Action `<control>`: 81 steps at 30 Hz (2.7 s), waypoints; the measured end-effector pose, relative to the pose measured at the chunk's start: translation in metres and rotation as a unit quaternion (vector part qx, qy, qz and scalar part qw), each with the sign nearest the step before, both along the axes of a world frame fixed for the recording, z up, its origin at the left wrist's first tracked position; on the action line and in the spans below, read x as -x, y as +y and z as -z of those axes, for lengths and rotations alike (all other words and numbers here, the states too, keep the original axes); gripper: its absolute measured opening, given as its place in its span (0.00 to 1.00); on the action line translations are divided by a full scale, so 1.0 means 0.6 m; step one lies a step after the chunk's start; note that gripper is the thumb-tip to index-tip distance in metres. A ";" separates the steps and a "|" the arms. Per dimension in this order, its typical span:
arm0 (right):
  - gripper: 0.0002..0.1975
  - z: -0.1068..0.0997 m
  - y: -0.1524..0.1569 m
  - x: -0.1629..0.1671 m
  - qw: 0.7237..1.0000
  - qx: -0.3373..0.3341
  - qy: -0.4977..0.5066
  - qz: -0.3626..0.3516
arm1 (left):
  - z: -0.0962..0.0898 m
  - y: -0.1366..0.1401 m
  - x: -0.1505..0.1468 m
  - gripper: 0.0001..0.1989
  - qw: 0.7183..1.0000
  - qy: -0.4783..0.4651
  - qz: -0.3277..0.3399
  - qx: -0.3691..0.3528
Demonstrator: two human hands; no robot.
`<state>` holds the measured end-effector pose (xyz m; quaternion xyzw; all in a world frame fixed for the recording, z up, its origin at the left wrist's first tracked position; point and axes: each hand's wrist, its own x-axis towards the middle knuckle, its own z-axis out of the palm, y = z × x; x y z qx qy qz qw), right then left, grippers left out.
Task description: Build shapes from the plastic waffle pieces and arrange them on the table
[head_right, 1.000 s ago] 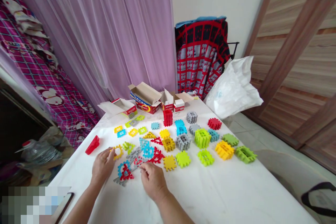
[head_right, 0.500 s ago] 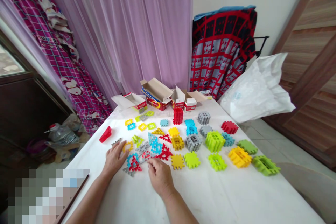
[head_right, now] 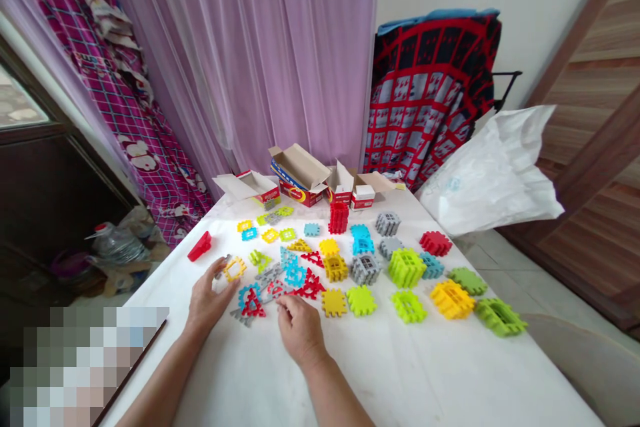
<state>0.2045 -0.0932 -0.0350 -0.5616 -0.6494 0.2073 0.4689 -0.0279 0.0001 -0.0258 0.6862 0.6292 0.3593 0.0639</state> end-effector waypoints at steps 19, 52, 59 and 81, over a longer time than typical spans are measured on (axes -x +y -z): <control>0.16 0.014 0.030 0.001 0.960 0.032 0.275 0.036 | -0.005 -0.100 -0.116 0.31 0.981 -0.056 0.180 -0.047; 0.23 -0.031 -0.001 -0.019 0.997 -0.081 -0.006 -0.001 | -0.057 -0.133 -0.133 0.25 0.833 -0.435 0.126 0.318; 0.28 -0.029 0.000 -0.030 0.995 -0.057 -0.077 -0.009 | -0.054 -0.132 -0.130 0.27 0.826 -0.440 0.145 0.322; 0.20 -0.045 -0.022 -0.024 0.978 -0.136 -0.155 -0.009 | -0.058 -0.132 -0.123 0.28 0.822 -0.432 0.163 0.334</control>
